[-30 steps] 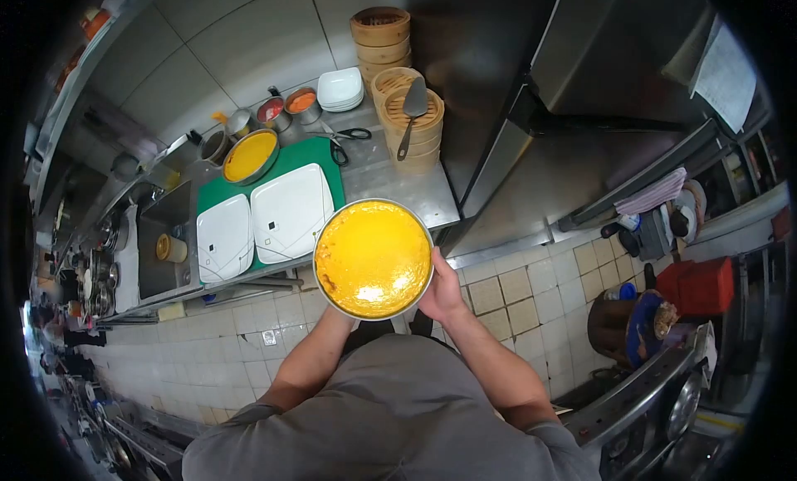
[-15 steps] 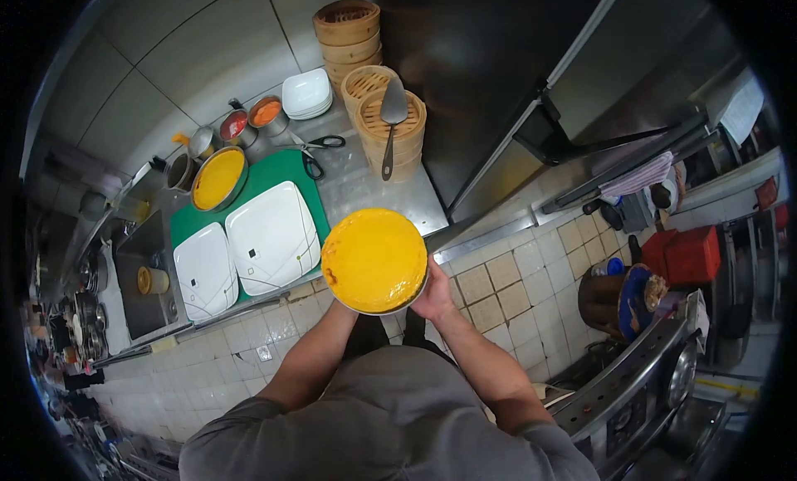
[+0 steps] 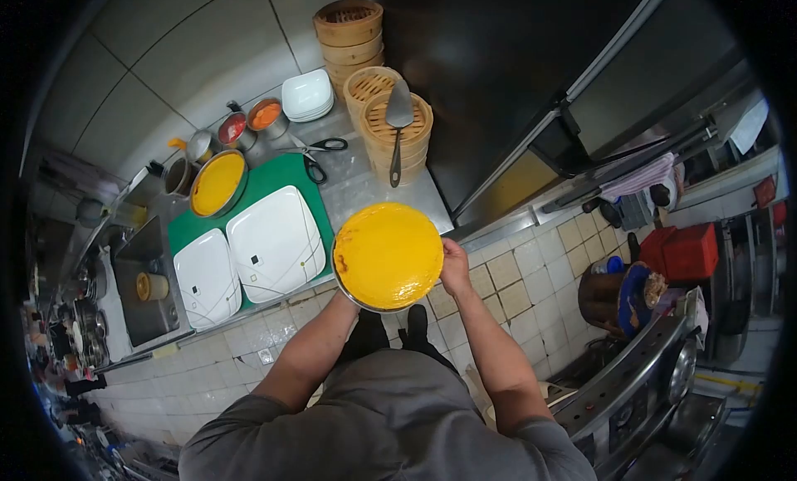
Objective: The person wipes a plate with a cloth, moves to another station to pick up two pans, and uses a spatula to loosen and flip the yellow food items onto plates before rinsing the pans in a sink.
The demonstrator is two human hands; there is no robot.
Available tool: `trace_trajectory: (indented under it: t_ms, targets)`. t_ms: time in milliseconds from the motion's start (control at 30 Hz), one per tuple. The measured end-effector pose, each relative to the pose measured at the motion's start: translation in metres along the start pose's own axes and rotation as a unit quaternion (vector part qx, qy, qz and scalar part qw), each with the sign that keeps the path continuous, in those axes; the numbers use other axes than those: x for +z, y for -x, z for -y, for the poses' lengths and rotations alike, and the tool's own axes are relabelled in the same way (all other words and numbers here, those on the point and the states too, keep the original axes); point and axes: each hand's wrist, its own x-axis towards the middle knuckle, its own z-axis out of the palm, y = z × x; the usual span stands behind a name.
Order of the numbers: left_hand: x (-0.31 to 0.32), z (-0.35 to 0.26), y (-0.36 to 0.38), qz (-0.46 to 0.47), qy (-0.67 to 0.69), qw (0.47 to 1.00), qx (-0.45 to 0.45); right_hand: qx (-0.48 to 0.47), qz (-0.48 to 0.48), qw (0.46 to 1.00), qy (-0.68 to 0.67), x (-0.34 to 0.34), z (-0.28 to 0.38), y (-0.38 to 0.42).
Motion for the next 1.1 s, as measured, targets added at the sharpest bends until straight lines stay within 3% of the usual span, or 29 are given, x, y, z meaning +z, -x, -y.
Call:
trace_trajectory:
  t_ms: [100,167,300,400,467,667,767,833,867,933,1000,1067,1100]
  targets:
    - [0.004,-0.002,0.001,0.003,-0.006,1.0,-0.009,0.003,0.047,0.997,-0.057,0.011,0.013,0.006]
    - [0.004,-0.003,0.001,0.003,-0.01,1.0,-0.015,0.105,0.048,0.977,-0.178,0.013,0.015,0.009]
    - [0.004,-0.007,0.0,0.007,-0.019,0.999,-0.029,0.151,0.025,0.962,-0.226,0.021,0.011,0.016]
    - [0.003,-0.011,0.0,0.01,-0.027,0.999,-0.043,0.178,0.08,0.934,-0.3,0.025,0.004,0.017]
    - [0.002,-0.014,0.0,0.011,-0.032,0.998,-0.052,0.205,0.053,0.872,-0.44,0.04,0.02,0.031]
    - [0.018,-0.03,-0.006,0.025,-0.038,0.993,-0.11,0.205,0.079,0.859,-0.462,0.04,0.025,0.031]
    - [0.034,-0.047,-0.017,-0.05,-0.149,0.979,-0.127,0.199,0.08,0.858,-0.466,0.031,0.024,0.037]
    - [0.033,-0.061,-0.035,-0.16,-0.343,0.914,-0.142,0.193,0.077,0.86,-0.466,0.023,0.023,0.046]
    - [0.019,-0.075,-0.044,-0.159,-0.344,0.914,-0.144,0.191,0.076,0.861,-0.465,0.018,0.023,0.051]
    - [-0.015,-0.114,-0.061,-0.291,-0.426,0.847,-0.127,0.183,0.071,0.864,-0.464,0.008,0.023,0.059]
    - [-0.004,-0.137,-0.068,-0.333,-0.201,0.918,-0.08,0.178,0.065,0.864,-0.466,-0.002,0.022,0.069]
    - [0.012,-0.163,-0.073,-0.237,-0.207,0.942,-0.114,0.173,0.062,0.867,-0.464,-0.008,0.021,0.078]
    - [0.022,-0.161,-0.07,-0.236,-0.208,0.942,-0.116,0.172,0.059,0.866,-0.466,-0.012,0.021,0.082]
